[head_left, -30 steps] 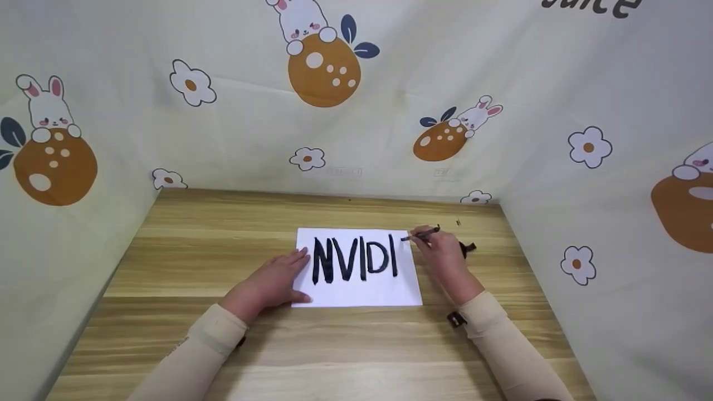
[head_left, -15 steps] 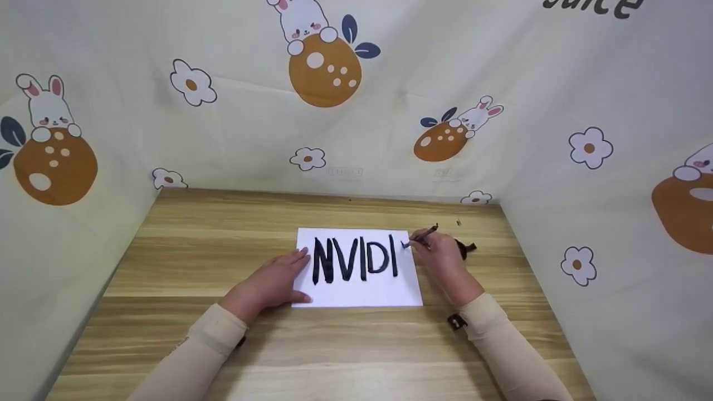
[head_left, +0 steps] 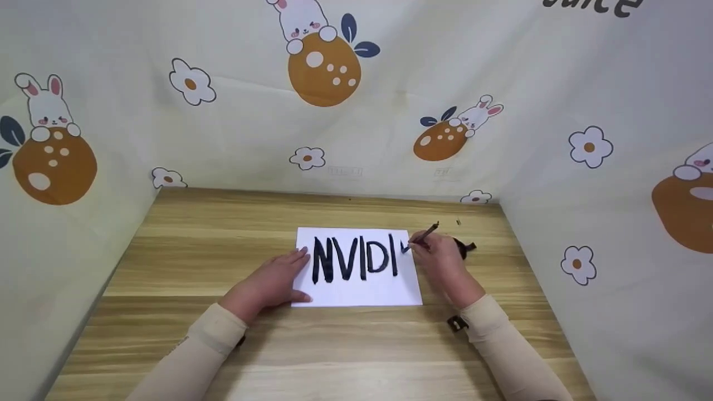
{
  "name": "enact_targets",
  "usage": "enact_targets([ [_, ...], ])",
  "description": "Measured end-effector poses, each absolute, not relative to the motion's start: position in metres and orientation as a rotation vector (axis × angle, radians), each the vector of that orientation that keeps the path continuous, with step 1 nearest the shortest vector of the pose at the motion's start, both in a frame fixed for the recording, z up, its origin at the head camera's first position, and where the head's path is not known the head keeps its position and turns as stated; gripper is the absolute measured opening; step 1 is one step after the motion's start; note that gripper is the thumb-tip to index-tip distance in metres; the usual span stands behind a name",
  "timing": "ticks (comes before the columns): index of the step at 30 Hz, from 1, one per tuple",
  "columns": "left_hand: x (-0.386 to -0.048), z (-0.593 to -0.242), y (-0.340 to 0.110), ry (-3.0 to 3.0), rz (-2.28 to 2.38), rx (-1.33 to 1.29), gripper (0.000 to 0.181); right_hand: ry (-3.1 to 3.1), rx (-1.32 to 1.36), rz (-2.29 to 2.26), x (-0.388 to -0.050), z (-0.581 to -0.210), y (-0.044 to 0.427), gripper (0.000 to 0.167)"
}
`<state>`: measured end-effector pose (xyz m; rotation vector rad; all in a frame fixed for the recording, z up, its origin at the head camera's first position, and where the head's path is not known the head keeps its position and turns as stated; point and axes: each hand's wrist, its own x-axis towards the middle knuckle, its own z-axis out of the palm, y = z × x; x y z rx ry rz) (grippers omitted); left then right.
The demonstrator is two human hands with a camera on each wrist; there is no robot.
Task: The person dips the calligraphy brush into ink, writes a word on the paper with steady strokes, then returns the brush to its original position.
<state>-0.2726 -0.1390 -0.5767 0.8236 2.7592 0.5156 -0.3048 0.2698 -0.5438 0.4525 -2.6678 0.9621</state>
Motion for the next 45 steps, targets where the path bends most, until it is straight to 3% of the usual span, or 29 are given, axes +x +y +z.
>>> enact_targets([
  [45,-0.274,-0.579,-0.139,2.750,0.500,0.804,0.105,-2.600,0.565,0.953,-0.278,-0.543,0.273,0.008],
])
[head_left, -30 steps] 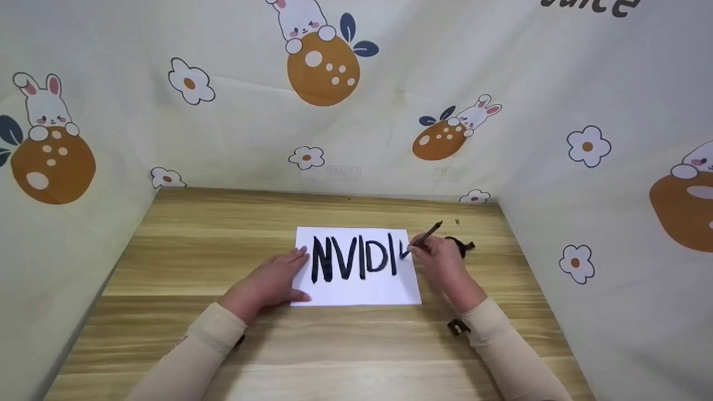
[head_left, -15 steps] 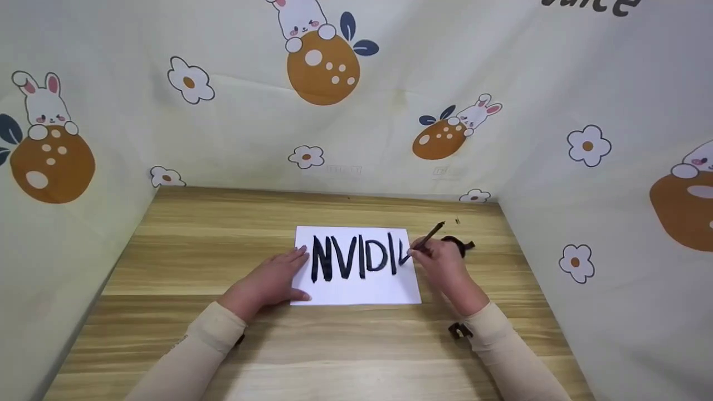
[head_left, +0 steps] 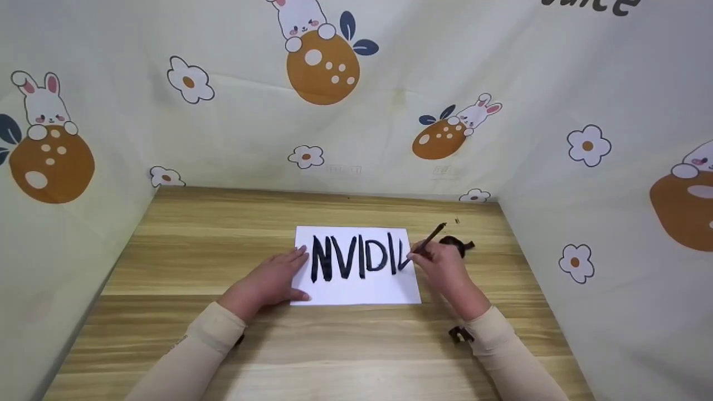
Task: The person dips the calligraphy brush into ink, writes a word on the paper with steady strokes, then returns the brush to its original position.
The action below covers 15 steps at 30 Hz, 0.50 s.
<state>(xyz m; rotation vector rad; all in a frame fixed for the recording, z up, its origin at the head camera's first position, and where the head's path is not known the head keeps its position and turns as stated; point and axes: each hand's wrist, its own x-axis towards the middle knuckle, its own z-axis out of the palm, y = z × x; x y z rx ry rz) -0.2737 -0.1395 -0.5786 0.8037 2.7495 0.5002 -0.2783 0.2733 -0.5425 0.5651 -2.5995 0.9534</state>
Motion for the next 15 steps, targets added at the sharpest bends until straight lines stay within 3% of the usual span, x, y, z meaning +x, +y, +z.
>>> enact_targets([
  [15,-0.272,-0.575,-0.139,2.773,0.520,0.829,0.103,-2.588,0.373,1.068,-0.271,-0.513,0.279,0.007],
])
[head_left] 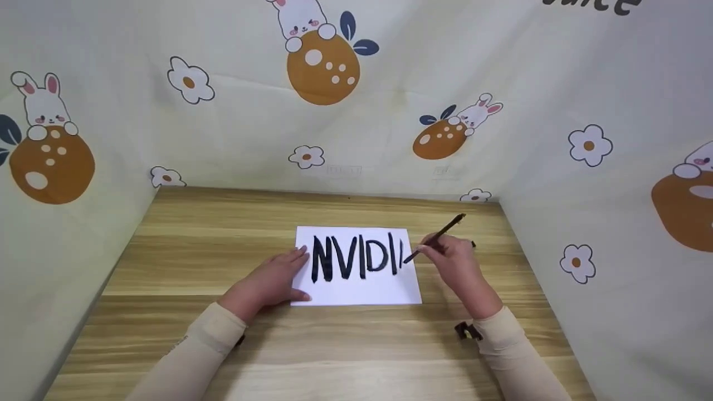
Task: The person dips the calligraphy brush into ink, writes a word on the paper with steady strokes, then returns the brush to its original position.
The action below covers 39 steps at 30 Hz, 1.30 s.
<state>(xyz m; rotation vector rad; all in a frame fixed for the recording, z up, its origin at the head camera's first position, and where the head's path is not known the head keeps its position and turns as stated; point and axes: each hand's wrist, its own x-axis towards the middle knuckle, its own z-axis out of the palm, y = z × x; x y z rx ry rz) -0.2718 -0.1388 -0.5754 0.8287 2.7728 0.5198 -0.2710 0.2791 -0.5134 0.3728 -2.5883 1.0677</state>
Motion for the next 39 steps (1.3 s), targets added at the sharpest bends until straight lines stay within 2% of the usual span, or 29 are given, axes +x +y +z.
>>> enact_targets([
  [5,-0.273,-0.577,-0.139,2.770,0.509,0.825,0.103,-2.543,0.326,1.075,-0.279,-0.514,0.283,0.009],
  [21,-0.273,-0.579,-0.138,2.754,0.515,0.814,0.103,-2.475,0.251,1.188,-0.315,-0.552,0.285,0.009],
  [30,-0.273,-0.576,-0.139,2.753,0.533,0.823,0.102,-2.516,0.161,1.339,-0.317,-0.556,0.285,0.012],
  [39,-0.273,-0.577,-0.140,2.745,0.542,0.813,0.103,-2.553,0.138,1.417,-0.312,-0.558,0.287,0.009],
])
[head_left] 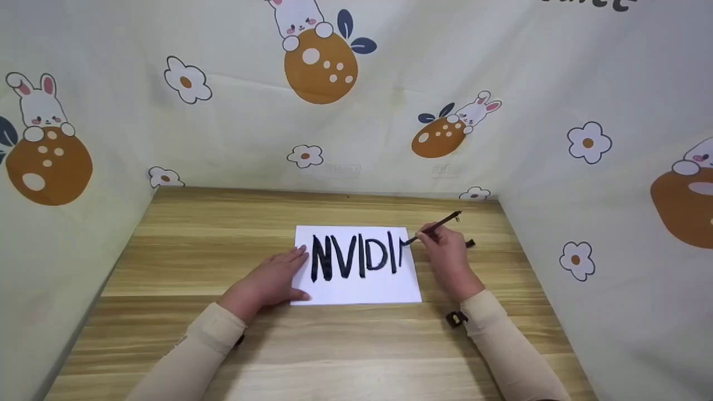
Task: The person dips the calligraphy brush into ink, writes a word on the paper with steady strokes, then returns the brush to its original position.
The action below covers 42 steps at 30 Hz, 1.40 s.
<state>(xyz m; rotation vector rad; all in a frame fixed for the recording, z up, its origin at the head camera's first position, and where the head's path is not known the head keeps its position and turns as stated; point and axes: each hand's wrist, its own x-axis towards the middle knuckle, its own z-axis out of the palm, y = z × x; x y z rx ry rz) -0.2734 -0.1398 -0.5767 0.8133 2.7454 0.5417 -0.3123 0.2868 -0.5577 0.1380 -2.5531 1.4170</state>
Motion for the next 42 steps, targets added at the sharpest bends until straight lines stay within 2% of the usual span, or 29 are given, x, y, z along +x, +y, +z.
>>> enact_targets([
  [13,-0.273,-0.578,-0.141,2.754,0.516,0.809,0.104,-2.627,0.058,1.468,-0.301,-0.548,0.287,0.013],
  [20,-0.274,-0.578,-0.140,2.751,0.514,0.822,0.103,-2.661,0.141,1.195,-0.299,-0.542,0.290,0.011],
  [42,-0.273,-0.575,-0.139,2.744,0.516,0.808,0.105,-2.735,0.287,1.089,-0.286,-0.531,0.296,0.008],
])
